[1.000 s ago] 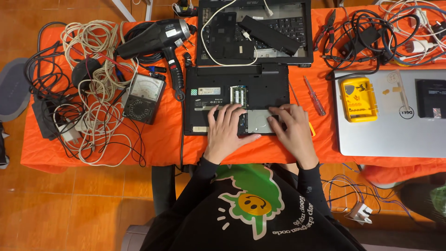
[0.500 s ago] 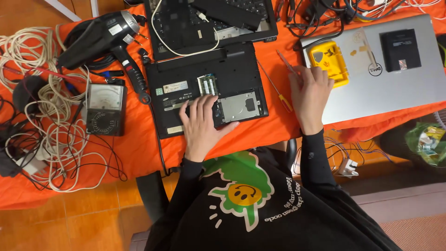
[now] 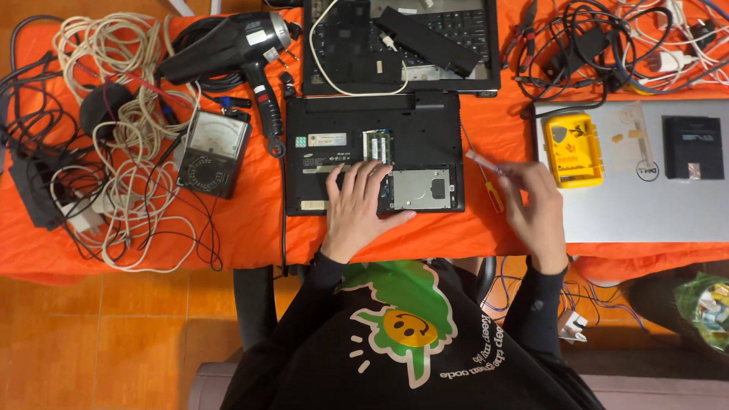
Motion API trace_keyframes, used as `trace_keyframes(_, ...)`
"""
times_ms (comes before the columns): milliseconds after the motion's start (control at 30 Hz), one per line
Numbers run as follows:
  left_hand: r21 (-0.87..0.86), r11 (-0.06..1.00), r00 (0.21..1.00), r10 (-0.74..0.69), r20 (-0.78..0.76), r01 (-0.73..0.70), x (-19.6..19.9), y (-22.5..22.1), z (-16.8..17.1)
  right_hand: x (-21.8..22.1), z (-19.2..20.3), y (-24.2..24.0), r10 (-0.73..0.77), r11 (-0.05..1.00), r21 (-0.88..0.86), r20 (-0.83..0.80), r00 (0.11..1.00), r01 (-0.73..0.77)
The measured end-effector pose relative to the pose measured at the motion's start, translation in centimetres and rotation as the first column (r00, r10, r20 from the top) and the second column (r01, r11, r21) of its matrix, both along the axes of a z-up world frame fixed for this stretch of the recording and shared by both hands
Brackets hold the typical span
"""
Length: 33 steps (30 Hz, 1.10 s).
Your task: The recorder is repairing a laptop, including removing a hard drive, heating it with a hair dryer, and testing components with a multimeter.
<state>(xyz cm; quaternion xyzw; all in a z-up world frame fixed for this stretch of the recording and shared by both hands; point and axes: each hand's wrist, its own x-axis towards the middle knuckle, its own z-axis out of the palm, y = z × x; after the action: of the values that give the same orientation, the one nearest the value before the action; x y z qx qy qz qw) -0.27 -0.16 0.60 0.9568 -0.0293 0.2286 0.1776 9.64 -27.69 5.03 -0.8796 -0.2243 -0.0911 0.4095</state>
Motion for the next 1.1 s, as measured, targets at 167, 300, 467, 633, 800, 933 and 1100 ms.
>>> trace_keyframes(167, 0.019, 1.0, 1.0, -0.007, -0.006, 0.007, 0.1, 0.2, -0.1, -0.8, -0.4, -0.1, 0.044, 0.997, -0.064, 0.037, 0.998, -0.042)
trace_keyframes(300, 0.046, 0.999, 1.0, -0.008, -0.008, 0.008, 0.2, 0.1, -0.1, -1.1, -0.2, -1.0, 0.016, 0.984, -0.176, 0.07, 0.997, -0.004)
trace_keyframes(467, 0.031, 0.999, 1.0, -0.012, -0.024, 0.013, 0.2, -0.2, 0.1, -0.9, 0.0, -1.1, 0.092, 0.983, -0.169, 0.114, 0.989, -0.072)
trace_keyframes(633, 0.034, 0.999, 1.0, -0.004, -0.028, 0.005, 0.1, -0.1, -0.1, -0.8, -0.3, -1.0, 0.118, 0.976, -0.199, 0.154, 0.981, -0.086)
trace_keyframes(800, 0.022, 1.0, 1.0, -0.007, -0.025, 0.008, 0.3, 0.0, -0.2, -1.2, 0.6, -0.4, 0.113, 0.963, -0.266, 0.229, 0.967, -0.05)
trace_keyframes(933, -0.009, 1.0, 1.0, 0.021, -0.018, -0.021, 0.1, 0.0, 0.2, -1.7, 1.2, 0.2, 0.105, 0.949, -0.313, 0.265, 0.959, -0.017)
trace_keyframes(1100, -0.007, 1.0, 1.0, -0.002, -0.017, 0.002, 0.1, 0.0, -0.1, -1.0, 1.3, 0.4, 0.095, 0.928, -0.372, 0.229, 0.969, -0.003)
